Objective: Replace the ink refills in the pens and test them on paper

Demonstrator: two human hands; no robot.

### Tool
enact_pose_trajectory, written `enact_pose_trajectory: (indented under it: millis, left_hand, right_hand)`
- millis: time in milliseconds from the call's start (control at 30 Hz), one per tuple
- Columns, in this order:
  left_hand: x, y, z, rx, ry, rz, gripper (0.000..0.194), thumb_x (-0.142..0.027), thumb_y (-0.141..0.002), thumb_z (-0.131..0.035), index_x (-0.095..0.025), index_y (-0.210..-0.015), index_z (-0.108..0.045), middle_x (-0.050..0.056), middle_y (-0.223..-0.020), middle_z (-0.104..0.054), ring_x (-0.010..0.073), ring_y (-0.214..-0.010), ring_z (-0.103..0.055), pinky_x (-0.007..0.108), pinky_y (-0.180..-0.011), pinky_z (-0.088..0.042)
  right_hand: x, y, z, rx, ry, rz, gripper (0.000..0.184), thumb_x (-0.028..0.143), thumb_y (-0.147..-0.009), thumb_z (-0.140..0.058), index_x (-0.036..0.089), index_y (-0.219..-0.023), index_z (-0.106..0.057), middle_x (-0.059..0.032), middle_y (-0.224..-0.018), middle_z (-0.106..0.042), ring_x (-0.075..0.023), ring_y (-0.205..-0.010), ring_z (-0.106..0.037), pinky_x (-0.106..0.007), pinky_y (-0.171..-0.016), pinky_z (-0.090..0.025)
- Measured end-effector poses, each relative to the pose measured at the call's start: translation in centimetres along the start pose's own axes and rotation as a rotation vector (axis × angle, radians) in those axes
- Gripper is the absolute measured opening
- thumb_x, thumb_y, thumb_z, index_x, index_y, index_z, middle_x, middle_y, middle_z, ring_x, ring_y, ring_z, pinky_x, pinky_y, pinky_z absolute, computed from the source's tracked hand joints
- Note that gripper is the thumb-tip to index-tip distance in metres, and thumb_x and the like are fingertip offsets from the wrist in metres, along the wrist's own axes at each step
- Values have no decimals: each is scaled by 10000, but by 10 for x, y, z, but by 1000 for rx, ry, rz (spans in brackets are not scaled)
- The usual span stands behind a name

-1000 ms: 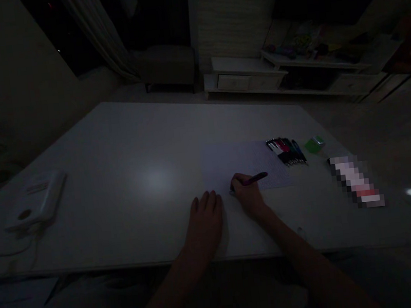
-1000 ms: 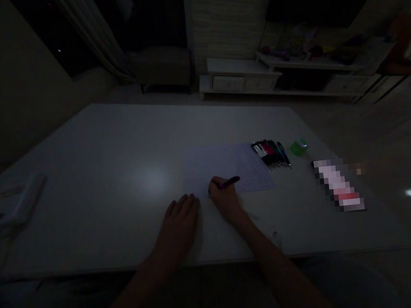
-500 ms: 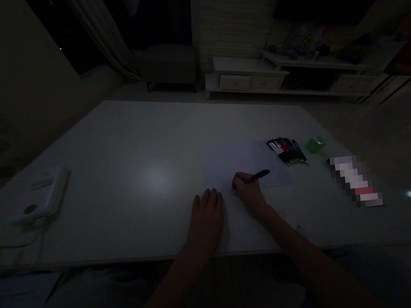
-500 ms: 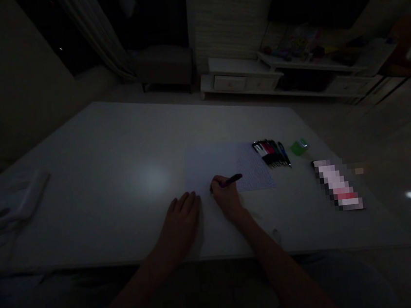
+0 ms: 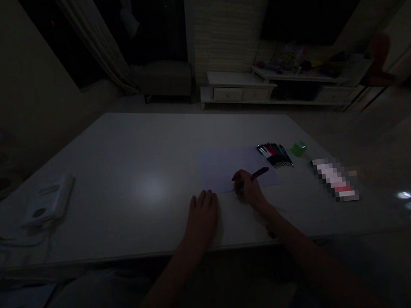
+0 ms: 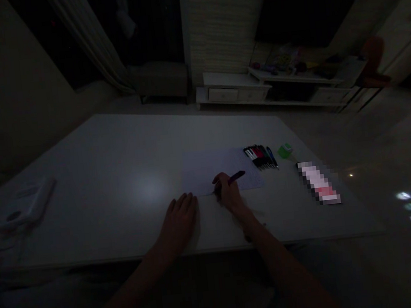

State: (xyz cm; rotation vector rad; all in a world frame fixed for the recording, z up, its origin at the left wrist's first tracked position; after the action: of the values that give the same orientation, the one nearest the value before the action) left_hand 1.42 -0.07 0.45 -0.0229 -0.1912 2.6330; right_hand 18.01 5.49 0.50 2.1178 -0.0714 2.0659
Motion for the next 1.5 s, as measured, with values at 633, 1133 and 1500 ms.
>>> enact_pose_trajectory:
  millis: [633, 1133, 1500]
  left_hand:
    - [-2, 1, -1, 46, 37, -3, 464, -73, -836, -305, -119, -1283, -421, 144, -1358, -402, 274, -1261, -340, 507, -1010, -296]
    - [-3, 1, 2, 53, 26, 1, 449, -90, -848, -323, -106, -1287, -415, 148, -1362, -395, 279, -1270, -322, 499, -1023, -277]
    - [2, 0, 2, 18, 5, -20, 420, -97, -851, -346, -102, -1261, -438, 162, -1337, -423, 270, -1230, -386, 487, -992, -321]
  right_hand:
    - [-5, -3, -19, -12, 484, 178, 199, 221, -701, -403, 170, -524, -479, 21, -500, -475, -106, -498, -442, -213, -467, -312]
    - [-2, 1, -18, 1, 465, 182, 192, 195, -686, -410, 166, -510, -478, 25, -490, -458, -99, -488, -422, -210, -470, -323]
    - [23, -3, 3, -60, 200, 142, 706, 249, -669, -500, 149, -1325, -260, 107, -486, -428, -77, -391, -376, -172, -384, -301]
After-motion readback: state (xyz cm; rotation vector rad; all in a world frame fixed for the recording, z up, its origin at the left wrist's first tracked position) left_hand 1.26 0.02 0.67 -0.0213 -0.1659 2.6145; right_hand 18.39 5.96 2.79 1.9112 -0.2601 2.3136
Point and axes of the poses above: each hand's wrist, its own y-axis away from the middle knuckle, its own z-axis out of the back of the hand, x = y × z, the point moved 2 cm from there along -y, towards the middle knuckle
